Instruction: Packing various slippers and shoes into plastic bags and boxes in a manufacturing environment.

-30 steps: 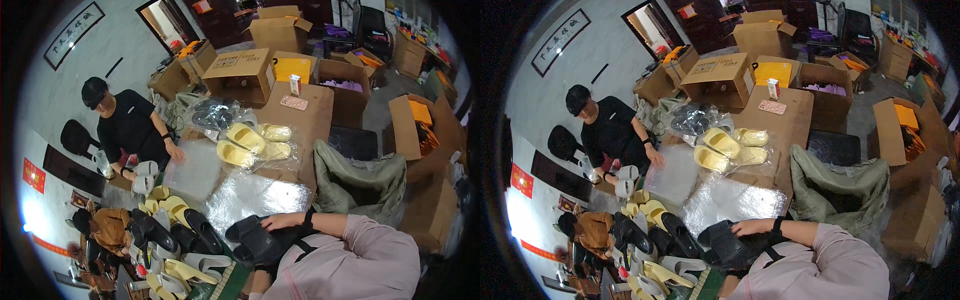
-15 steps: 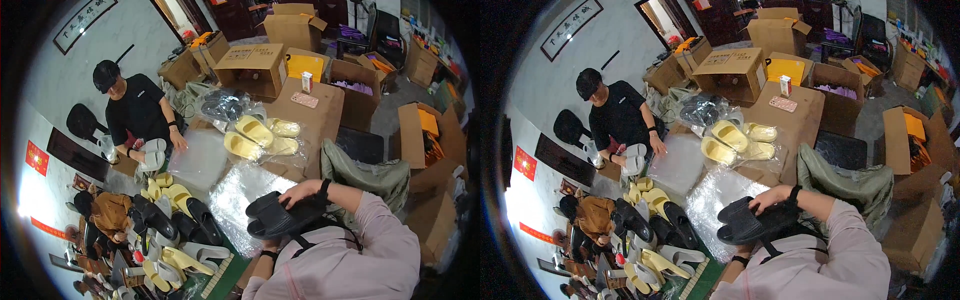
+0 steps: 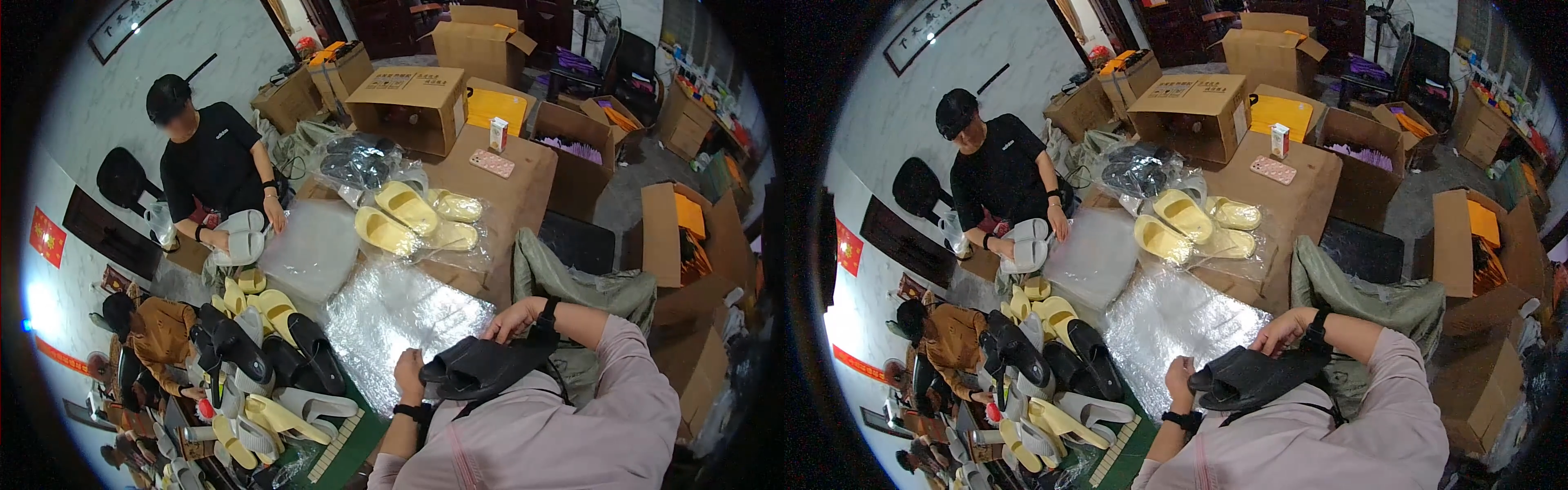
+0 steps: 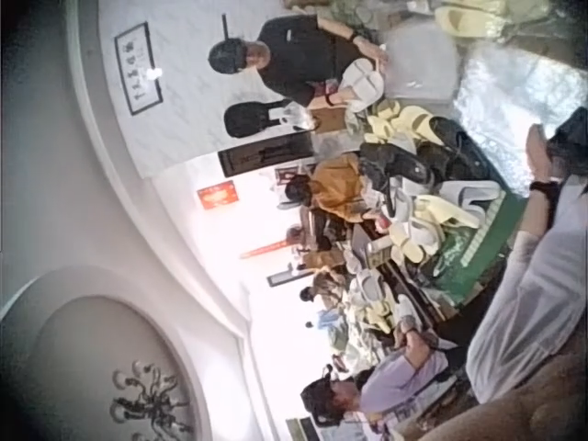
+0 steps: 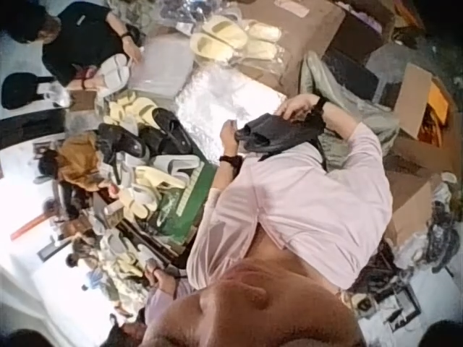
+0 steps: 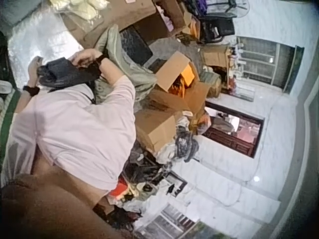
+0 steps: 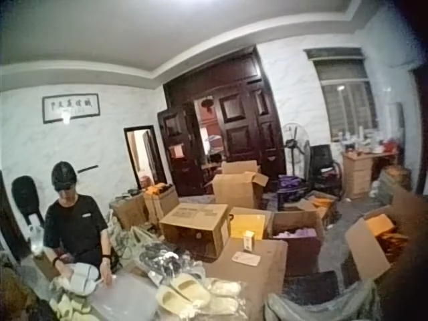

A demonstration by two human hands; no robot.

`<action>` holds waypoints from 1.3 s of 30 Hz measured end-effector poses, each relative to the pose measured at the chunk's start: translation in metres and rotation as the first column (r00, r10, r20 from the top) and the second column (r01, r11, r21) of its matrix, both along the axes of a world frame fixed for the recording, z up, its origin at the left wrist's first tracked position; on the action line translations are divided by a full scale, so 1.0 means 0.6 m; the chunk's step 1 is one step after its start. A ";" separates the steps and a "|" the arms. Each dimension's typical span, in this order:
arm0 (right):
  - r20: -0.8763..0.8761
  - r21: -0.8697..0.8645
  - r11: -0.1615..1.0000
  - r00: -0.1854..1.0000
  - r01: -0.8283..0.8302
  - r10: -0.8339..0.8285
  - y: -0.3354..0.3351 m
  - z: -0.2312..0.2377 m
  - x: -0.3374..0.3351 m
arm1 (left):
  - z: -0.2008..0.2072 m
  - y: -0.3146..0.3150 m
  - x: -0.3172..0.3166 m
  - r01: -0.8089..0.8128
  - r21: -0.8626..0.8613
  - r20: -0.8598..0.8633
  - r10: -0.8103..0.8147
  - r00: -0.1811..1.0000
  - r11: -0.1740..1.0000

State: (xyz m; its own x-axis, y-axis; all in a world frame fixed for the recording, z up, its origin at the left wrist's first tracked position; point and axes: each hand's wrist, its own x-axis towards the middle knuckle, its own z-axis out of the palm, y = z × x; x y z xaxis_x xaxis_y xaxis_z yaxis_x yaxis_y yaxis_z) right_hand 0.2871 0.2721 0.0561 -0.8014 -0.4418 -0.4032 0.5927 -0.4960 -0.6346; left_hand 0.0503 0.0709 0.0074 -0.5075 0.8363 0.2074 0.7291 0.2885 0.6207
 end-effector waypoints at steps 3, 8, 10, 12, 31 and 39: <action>-0.025 0.025 1.000 1.000 -0.005 0.005 -0.007 0.018 -0.016 | 0.006 0.004 -0.031 -0.100 -0.127 0.224 0.127 0.966 0.987; -0.084 0.279 0.950 0.989 0.142 -0.123 -0.008 0.009 -0.011 | 0.034 0.019 -0.042 -0.091 0.037 0.352 0.072 0.933 0.995; -0.173 0.429 0.879 0.974 0.206 -0.143 -0.010 0.042 -0.017 | 0.040 0.019 -0.039 -0.118 0.041 0.414 0.091 0.906 0.992; -0.177 0.398 0.893 0.973 0.208 -0.148 -0.004 0.035 -0.021 | 0.048 0.021 -0.035 -0.183 0.022 0.517 0.146 0.843 0.983; -0.149 0.679 0.687 0.965 0.257 -0.214 -0.016 0.042 -0.043 | 0.069 0.001 0.004 -0.165 0.105 0.282 0.129 0.951 0.981; -0.372 0.877 0.259 0.913 0.405 -0.166 -0.024 0.021 -0.075 | 0.107 0.031 0.014 0.001 0.297 -0.029 0.008 1.000 0.955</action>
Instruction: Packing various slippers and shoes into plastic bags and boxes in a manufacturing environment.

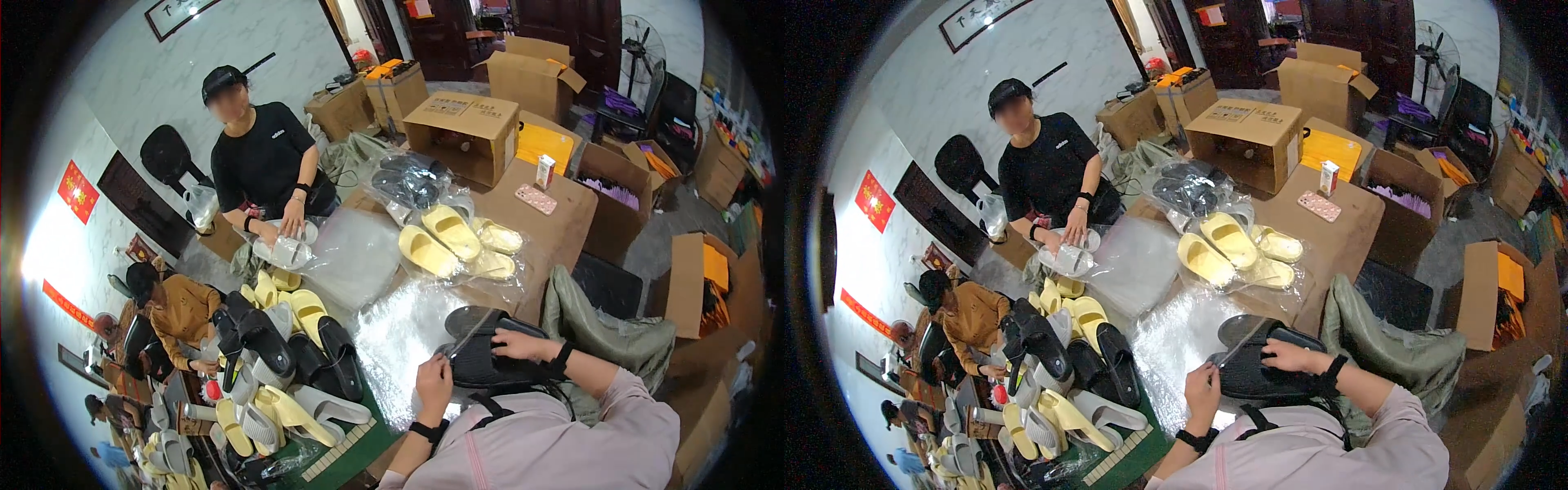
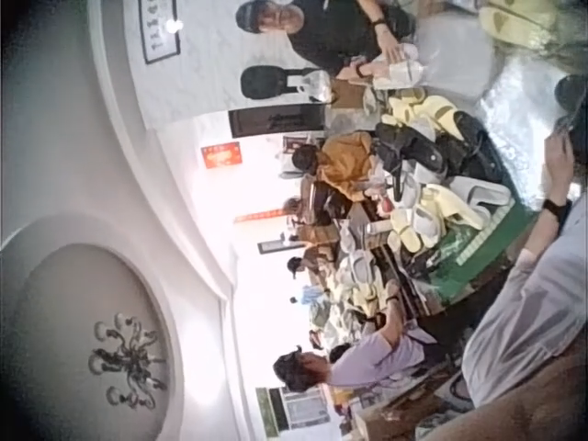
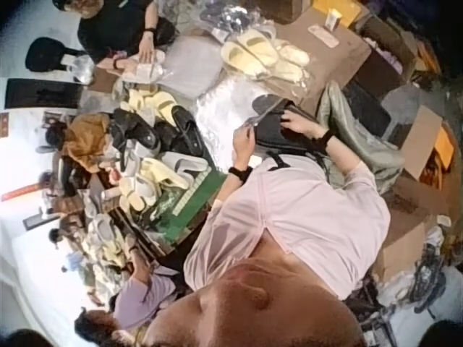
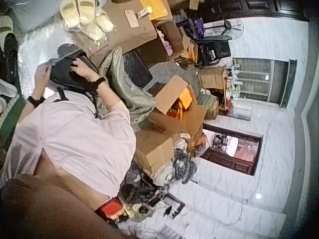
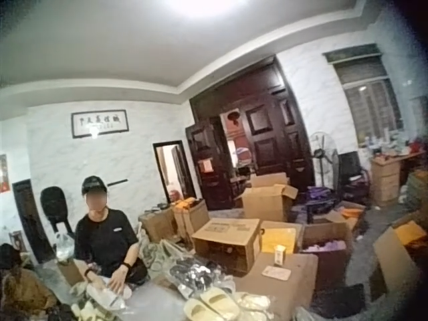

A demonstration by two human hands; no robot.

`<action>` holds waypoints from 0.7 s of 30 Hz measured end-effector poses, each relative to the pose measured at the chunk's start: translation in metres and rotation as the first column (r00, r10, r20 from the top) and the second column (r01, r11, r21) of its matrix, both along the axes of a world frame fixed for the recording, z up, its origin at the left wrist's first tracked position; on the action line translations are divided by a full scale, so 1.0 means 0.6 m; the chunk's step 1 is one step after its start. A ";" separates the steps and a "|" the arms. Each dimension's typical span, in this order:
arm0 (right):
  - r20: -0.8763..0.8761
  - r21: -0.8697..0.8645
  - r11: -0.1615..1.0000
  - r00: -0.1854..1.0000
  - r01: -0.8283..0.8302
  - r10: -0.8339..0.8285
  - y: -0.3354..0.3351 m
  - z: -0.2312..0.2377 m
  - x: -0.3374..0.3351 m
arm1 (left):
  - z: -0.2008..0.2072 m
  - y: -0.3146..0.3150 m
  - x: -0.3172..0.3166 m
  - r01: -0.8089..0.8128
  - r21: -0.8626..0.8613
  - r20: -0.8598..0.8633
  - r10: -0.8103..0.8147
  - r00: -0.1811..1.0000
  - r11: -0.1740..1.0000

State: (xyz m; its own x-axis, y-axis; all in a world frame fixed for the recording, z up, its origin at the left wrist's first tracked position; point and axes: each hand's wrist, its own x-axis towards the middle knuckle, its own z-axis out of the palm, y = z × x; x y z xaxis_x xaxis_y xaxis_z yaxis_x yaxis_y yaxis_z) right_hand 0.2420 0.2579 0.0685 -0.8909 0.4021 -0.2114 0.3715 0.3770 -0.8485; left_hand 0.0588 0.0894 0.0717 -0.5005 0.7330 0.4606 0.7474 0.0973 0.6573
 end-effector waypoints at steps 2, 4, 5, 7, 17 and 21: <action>-0.039 0.129 0.991 0.999 0.040 -0.035 -0.026 -0.003 -0.008 | 0.001 0.003 0.011 0.035 -0.068 -0.122 -0.043 0.992 0.997; -0.048 0.210 0.977 0.998 0.044 -0.035 -0.047 -0.009 -0.016 | 0.004 0.005 0.018 0.055 -0.073 -0.140 -0.065 0.988 0.996; 0.001 0.216 0.976 1.000 -0.003 0.003 -0.051 -0.002 -0.024 | 0.001 0.002 0.022 0.062 -0.070 -0.110 -0.070 0.992 0.996; 0.054 0.259 0.965 0.998 -0.035 0.022 -0.068 0.011 -0.033 | -0.007 -0.005 0.022 0.119 -0.105 -0.047 -0.125 0.991 0.987; -0.106 0.504 0.864 0.993 0.006 0.055 -0.096 -0.056 -0.115 | 0.034 -0.015 0.028 0.328 -0.115 0.197 -0.302 0.933 0.938; -0.219 0.606 0.777 0.975 0.169 -0.041 -0.107 -0.054 -0.154 | 0.102 -0.026 0.038 0.292 -0.218 0.258 -0.234 0.937 0.931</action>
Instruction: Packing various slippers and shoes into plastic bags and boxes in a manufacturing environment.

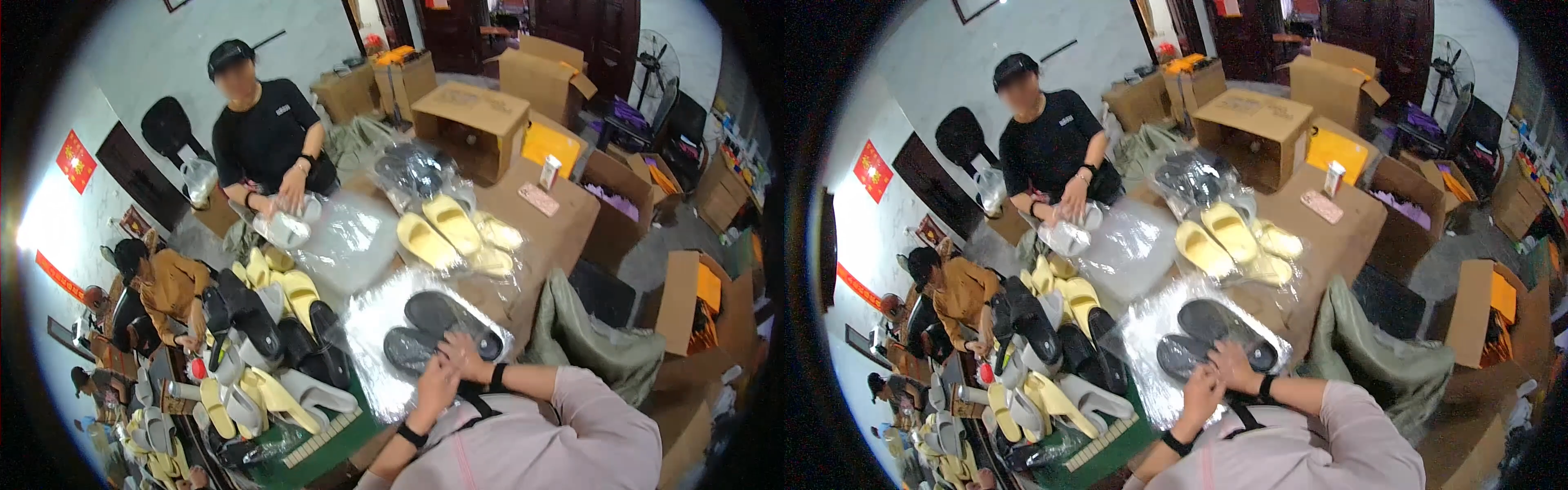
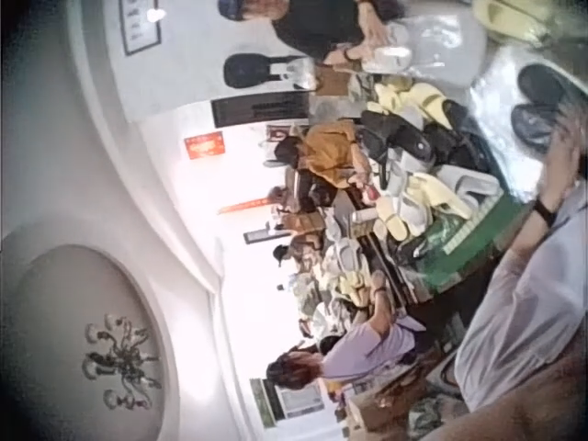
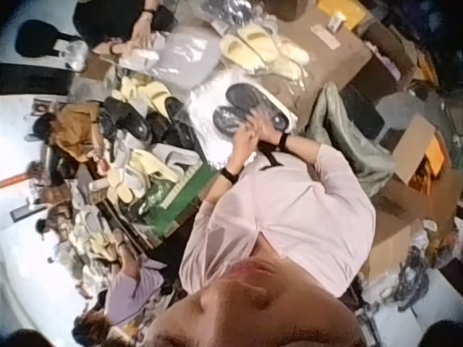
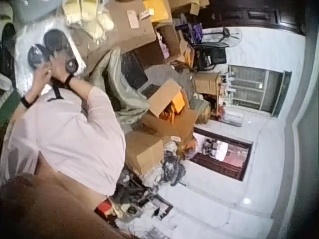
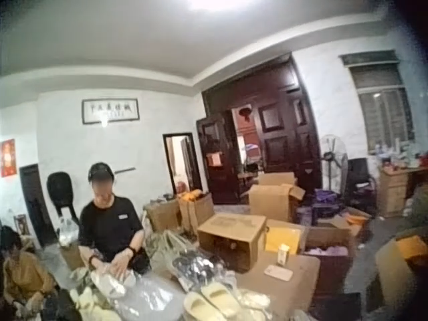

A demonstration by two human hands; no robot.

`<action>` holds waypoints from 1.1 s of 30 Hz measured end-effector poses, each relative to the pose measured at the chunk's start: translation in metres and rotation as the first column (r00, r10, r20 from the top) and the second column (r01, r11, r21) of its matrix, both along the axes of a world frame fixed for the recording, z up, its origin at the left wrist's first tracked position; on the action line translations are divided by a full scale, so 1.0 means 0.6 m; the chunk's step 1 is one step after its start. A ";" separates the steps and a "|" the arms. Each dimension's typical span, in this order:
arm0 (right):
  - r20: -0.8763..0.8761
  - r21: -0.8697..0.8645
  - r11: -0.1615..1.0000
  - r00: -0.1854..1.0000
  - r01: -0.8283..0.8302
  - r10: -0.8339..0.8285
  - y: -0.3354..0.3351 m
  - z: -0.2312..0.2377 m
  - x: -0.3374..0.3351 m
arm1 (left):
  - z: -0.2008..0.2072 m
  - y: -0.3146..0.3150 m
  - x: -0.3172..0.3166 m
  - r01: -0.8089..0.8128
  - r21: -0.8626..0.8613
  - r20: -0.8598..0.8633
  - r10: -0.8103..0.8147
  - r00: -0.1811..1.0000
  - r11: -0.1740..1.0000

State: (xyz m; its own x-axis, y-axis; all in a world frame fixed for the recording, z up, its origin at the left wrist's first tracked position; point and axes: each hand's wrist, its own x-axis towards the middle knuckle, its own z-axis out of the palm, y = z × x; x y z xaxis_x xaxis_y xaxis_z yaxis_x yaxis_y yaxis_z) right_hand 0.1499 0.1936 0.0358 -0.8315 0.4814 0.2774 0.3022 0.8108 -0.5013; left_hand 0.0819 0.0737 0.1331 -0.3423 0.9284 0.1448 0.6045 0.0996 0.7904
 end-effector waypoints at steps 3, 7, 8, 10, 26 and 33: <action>0.042 0.094 0.995 0.999 -0.030 0.027 -0.004 -0.034 -0.027 | -0.022 0.005 0.000 0.093 0.099 -0.112 -0.082 0.990 0.991; -0.020 0.042 0.995 0.996 0.091 -0.090 -0.016 0.036 -0.078 | -0.009 0.001 0.014 0.213 -0.012 0.213 -0.205 0.955 0.977; 0.010 0.017 1.000 1.000 0.012 -0.012 -0.010 0.044 -0.087 | -0.010 -0.007 0.022 0.169 0.004 0.208 -0.166 0.964 0.986; 0.067 -0.133 0.983 0.988 -0.127 0.137 -0.005 0.034 -0.101 | -0.005 -0.020 0.028 0.071 0.112 0.237 -0.096 0.967 0.991; 0.176 0.222 0.951 0.951 0.215 -0.256 0.032 0.079 0.097 | 0.047 -0.019 -0.020 -0.502 0.181 0.669 0.268 0.693 0.845; 0.166 -0.659 0.750 0.983 0.055 0.074 0.046 0.121 0.070 | 0.090 -0.036 -0.020 -0.504 0.352 0.659 0.174 0.732 0.789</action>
